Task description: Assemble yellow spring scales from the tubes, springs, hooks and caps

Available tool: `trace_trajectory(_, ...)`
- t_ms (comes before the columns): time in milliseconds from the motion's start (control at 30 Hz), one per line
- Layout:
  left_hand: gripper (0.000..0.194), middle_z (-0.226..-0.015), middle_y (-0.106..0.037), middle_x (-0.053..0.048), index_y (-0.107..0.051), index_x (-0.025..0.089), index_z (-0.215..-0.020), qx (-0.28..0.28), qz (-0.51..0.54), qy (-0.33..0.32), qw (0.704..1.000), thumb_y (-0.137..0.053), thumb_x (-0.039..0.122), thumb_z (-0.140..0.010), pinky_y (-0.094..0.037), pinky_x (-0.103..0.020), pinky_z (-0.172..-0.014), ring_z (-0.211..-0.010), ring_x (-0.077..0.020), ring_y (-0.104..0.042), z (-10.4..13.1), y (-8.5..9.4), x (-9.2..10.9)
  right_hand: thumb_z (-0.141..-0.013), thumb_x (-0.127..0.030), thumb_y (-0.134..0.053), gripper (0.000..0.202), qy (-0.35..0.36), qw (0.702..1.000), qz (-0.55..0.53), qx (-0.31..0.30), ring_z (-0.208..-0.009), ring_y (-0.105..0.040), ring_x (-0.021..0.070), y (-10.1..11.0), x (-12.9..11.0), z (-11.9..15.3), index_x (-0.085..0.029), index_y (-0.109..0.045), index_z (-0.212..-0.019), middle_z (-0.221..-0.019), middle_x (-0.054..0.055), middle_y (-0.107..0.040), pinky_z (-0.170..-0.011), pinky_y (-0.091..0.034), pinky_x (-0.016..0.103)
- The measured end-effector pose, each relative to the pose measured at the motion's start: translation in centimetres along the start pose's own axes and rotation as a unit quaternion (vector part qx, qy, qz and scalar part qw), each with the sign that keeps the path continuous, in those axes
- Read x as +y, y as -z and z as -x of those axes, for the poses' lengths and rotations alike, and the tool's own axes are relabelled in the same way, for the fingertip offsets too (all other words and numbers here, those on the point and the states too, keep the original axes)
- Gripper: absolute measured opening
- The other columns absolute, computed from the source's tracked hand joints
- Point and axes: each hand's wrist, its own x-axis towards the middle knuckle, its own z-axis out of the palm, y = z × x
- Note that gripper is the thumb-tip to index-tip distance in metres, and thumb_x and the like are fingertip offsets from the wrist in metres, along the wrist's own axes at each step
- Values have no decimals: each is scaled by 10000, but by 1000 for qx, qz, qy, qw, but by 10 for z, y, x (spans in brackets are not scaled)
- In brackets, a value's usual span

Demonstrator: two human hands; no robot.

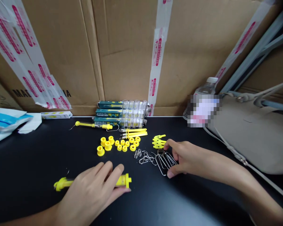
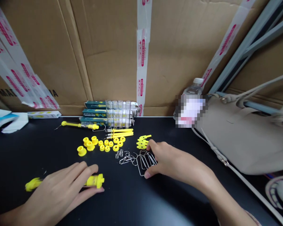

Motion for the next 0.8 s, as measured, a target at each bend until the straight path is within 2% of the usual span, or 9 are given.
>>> trace_trajectory(100,243,-775,-662,-41,-595,135,-1028,19,-17,12,1000,-401,282,-1034,-504,-323,-596,-652,-203,-666,-2,-1,0,-625,-629,-825,666,31,999,-21,32,-682,-624,198,2,-10,-3,-195,-620,-1087,-795,10,-648,-609,-469,299)
trace_trajectory(167,191,-781,-649,-51,-590,128,-1027,13,-16,24,999,-419,201,-983,-516,-341,-610,-679,-223,-664,-3,-1,0,-717,-604,-783,555,88,988,-88,97,-648,-606,173,-3,-31,-3,-196,-634,-1062,-756,0,-634,-603,-483,292)
trace_trajectory(233,199,-796,-643,-64,-584,119,-1034,2,-6,34,999,-413,149,-937,-531,-365,-624,-709,-243,-665,-4,-2,0,-842,-546,-702,414,153,961,-210,95,-693,-629,157,-18,-57,-1,-204,-628,-1064,-850,19,-662,-621,-524,271)
trace_trajectory(300,220,-800,-634,-72,-577,116,-1034,-14,12,38,999,-398,101,-905,-541,-381,-618,-715,-254,-659,-2,-2,0,-871,-510,-687,401,188,926,-316,84,-765,-657,158,-39,-80,4,-214,-605,-1129,-961,37,-676,-601,-553,242)
trace_trajectory(367,232,-792,-625,-71,-574,125,-1007,-32,35,28,999,-381,59,-897,-543,-383,-605,-696,-250,-648,0,-3,0,-865,-456,-718,460,213,914,-335,79,-770,-667,160,-60,-95,8,-234,-570,-1239,-988,31,-692,-634,-573,251)
trace_trajectory(500,235,-804,-641,-71,-588,128,-993,-44,58,5,997,-366,62,-957,-537,-380,-617,-689,-237,-646,3,-3,0,-959,-371,-611,274,264,908,-294,141,-717,-678,171,-84,-98,11,-243,-599,-1200,-972,35,-725,-729,-589,313)
trace_trajectory(567,249,-858,-673,-92,-585,94,-1102,-26,42,10,999,-363,96,-990,-530,-386,-651,-738,-246,-664,2,-2,0,-969,-351,-594,238,268,901,-292,179,-624,-666,155,-84,-94,11,-237,-609,-1178,-909,28,-724,-701,-597,306)
trace_trajectory(667,301,-941,-707,-126,-535,43,-1245,4,-8,27,1000,-351,142,-1027,-503,-395,-691,-796,-261,-680,0,-2,-1,-966,-316,-599,189,241,894,-316,206,-517,-641,119,-77,-89,10,-227,-641,-1127,-848,18,-715,-568,-583,244)
trace_trajectory(800,276,-921,-716,-119,-556,58,-1193,-1,-43,43,998,-355,189,-1056,-446,-395,-673,-759,-266,-673,1,-4,-5,-948,-322,-622,183,203,882,-375,203,-511,-651,118,-72,-85,10,-228,-674,-1096,-787,11,-692,-473,-548,205)
